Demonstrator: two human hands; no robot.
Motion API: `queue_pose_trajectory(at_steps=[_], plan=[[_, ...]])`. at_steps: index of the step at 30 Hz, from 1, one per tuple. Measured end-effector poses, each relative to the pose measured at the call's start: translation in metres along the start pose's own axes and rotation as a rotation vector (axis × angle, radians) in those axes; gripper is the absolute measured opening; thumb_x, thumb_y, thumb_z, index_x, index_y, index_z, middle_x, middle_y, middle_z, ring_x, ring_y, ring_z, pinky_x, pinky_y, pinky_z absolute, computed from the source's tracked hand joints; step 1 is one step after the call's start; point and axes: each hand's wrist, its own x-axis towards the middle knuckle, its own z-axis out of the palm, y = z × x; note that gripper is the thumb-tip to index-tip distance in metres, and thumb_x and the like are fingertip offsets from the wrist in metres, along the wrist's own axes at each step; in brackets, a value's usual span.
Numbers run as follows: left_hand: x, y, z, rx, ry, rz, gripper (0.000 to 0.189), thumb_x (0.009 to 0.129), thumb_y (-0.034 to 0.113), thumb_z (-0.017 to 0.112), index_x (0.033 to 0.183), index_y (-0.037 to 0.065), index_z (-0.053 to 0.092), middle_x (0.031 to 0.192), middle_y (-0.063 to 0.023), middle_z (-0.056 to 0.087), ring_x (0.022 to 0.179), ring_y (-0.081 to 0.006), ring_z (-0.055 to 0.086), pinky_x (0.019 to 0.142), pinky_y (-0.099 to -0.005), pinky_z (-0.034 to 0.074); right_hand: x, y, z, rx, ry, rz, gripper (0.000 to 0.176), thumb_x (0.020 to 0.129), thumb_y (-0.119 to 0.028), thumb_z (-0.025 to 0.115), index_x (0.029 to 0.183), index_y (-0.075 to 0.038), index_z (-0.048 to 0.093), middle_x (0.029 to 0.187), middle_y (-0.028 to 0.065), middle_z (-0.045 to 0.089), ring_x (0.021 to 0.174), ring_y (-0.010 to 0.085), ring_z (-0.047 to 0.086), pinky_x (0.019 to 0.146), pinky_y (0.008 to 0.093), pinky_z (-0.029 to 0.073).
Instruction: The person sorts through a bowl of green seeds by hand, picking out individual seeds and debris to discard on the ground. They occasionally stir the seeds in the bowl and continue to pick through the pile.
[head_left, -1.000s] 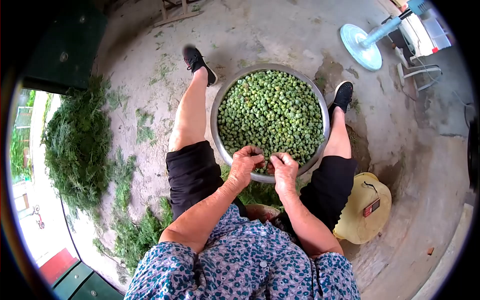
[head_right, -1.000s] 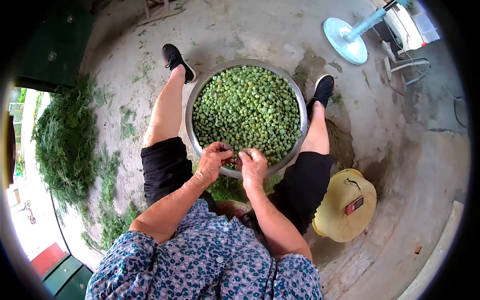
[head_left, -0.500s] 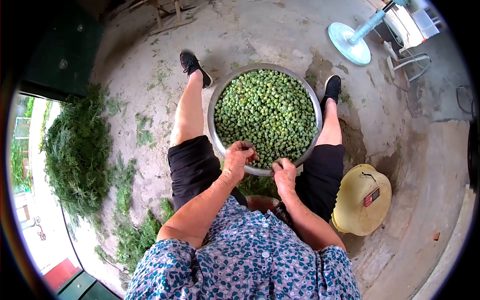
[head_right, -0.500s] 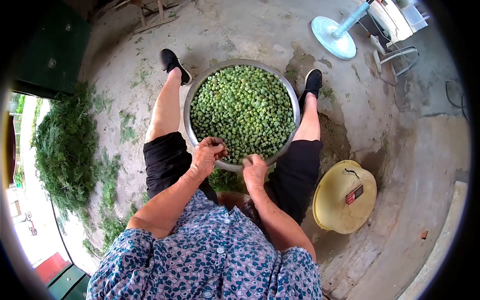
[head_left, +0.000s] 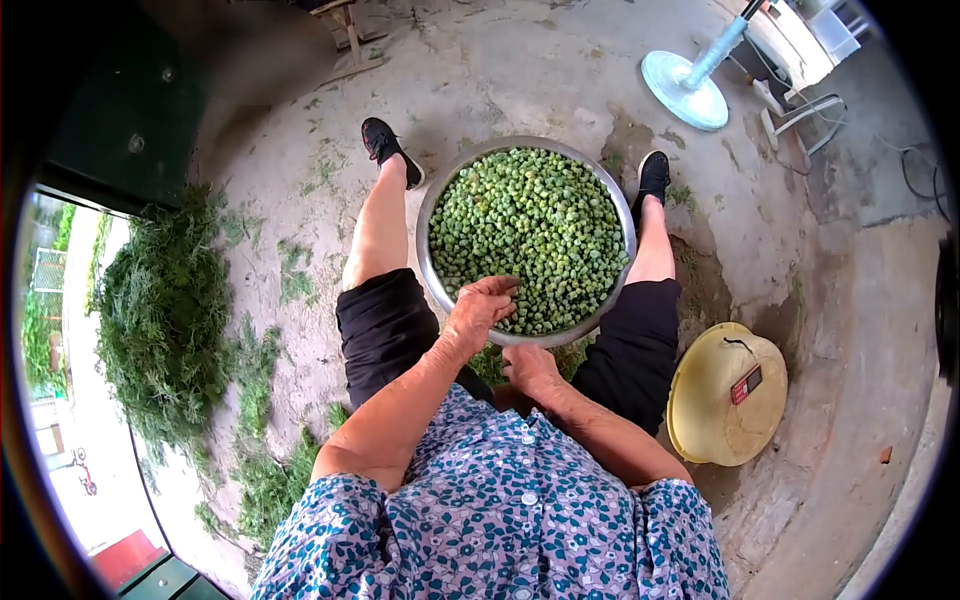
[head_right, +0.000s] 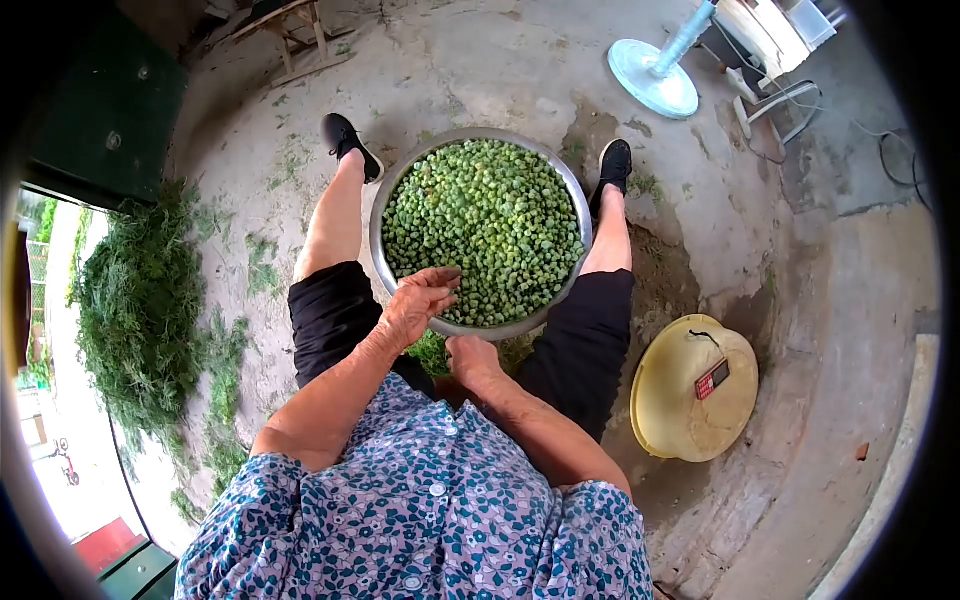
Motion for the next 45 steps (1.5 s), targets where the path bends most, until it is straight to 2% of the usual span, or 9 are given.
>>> queue_pose_trajectory(at_steps=[7, 17, 19, 24, 27, 32, 35, 41, 45], plan=[[0.002, 0.063, 0.001, -0.095, 0.027, 0.233, 0.020, 0.083, -0.001, 0.050, 0.102, -0.005, 0.055, 0.094, -0.0110, 0.060, 0.086, -0.0205, 0.060, 0.078, -0.0305, 0.050, -0.004, 0.000, 0.001, 0.004, 0.000, -0.072, 0.017, 0.075, -0.010, 0.051, 0.090, -0.007, 0.058, 0.095, 0.0179, 0.056, 0.091, 0.0368, 0.055, 0.076, 0.0440, 0.045], [0.022, 0.221, 0.022, -0.018, 0.098, 0.394, 0.017, 0.084, 0.002, 0.050, 0.100, -0.002, 0.055, 0.094, -0.0111, 0.062, 0.082, -0.0192, 0.060, 0.075, -0.0297, 0.051, 0.031, 0.034, 0.026, 0.035, 0.074, -0.177, 0.019, 0.072, -0.006, 0.055, 0.091, -0.004, 0.059, 0.086, 0.0153, 0.058, 0.083, 0.0329, 0.058, 0.072, 0.0417, 0.047], [0.031, 0.229, 0.015, -0.042, 0.095, 0.406, 0.017, 0.085, 0.002, 0.050, 0.100, -0.002, 0.055, 0.094, -0.0109, 0.062, 0.082, -0.0191, 0.060, 0.075, -0.0296, 0.051, 0.038, 0.031, 0.017, 0.049, 0.135, -0.251, 0.015, 0.071, -0.002, 0.054, 0.085, -0.002, 0.059, 0.079, 0.0153, 0.057, 0.074, 0.0339, 0.059, 0.065, 0.0413, 0.049], [0.063, 0.226, -0.016, -0.176, 0.191, 0.331, 0.016, 0.084, 0.003, 0.051, 0.099, -0.001, 0.056, 0.094, -0.0098, 0.062, 0.081, -0.0183, 0.060, 0.074, -0.0283, 0.050, 0.074, 0.009, -0.011, -0.229, 0.107, -0.295, 0.009, 0.072, -0.001, 0.053, 0.079, -0.005, 0.057, 0.090, 0.0139, 0.055, 0.085, 0.0303, 0.054, 0.071, 0.0393, 0.043], [0.064, 0.236, 0.002, -0.206, 0.219, 0.345, 0.016, 0.084, 0.004, 0.052, 0.099, 0.000, 0.056, 0.093, -0.0090, 0.062, 0.080, -0.0172, 0.059, 0.073, -0.0270, 0.050, 0.103, 0.015, -0.002, -0.213, 0.243, -0.392, 0.008, 0.075, -0.008, 0.048, 0.078, -0.005, 0.055, 0.082, 0.0131, 0.052, 0.081, 0.0306, 0.052, 0.069, 0.0413, 0.040], [0.078, 0.250, 0.022, -0.208, 0.084, 0.360, 0.016, 0.084, 0.005, 0.053, 0.098, -0.001, 0.056, 0.091, -0.0094, 0.062, 0.079, -0.0160, 0.057, 0.073, -0.0265, 0.048, 0.136, -0.015, -0.017, -0.315, 0.057, -0.476, 0.009, 0.076, -0.009, 0.049, 0.083, -0.006, 0.053, 0.101, 0.0112, 0.050, 0.095, 0.0280, 0.048, 0.081, 0.0404, 0.040], [0.085, 0.252, 0.025, -0.193, 0.031, 0.349, 0.015, 0.084, 0.005, 0.053, 0.097, -0.002, 0.056, 0.091, -0.0101, 0.062, 0.078, -0.0163, 0.057, 0.073, -0.0262, 0.049, 0.155, -0.012, 0.002, -0.470, 0.278, -0.674, 0.017, 0.077, -0.012, 0.051, 0.092, -0.007, 0.055, 0.107, 0.0091, 0.047, 0.103, 0.0283, 0.046, 0.086, 0.0423, 0.039], [0.086, 0.254, 0.030, -0.173, 0.041, 0.346, 0.013, 0.085, 0.005, 0.053, 0.095, -0.002, 0.057, 0.088, -0.0101, 0.063, 0.075, -0.0172, 0.059, 0.070, -0.0266, 0.049, 0.147, 0.016, -0.027, -0.555, 0.080, -0.694, 0.011, 0.078, -0.009, 0.049, 0.088, -0.006, 0.055, 0.110, 0.0100, 0.047, 0.113, 0.0279, 0.040, 0.099, 0.0439, 0.032], [0.087, 0.254, 0.029, -0.196, 0.044, 0.360, 0.012, 0.085, 0.004, 0.052, 0.094, -0.002, 0.057, 0.087, -0.0104, 0.063, 0.075, -0.0174, 0.060, 0.070, -0.0270, 0.050, 0.136, 0.043, -0.042, -0.654, 0.129, -0.602, 0.013, 0.075, -0.008, 0.050, 0.088, -0.007, 0.055, 0.108, 0.0090, 0.046, 0.112, 0.0269, 0.040, 0.103, 0.0446, 0.028]])
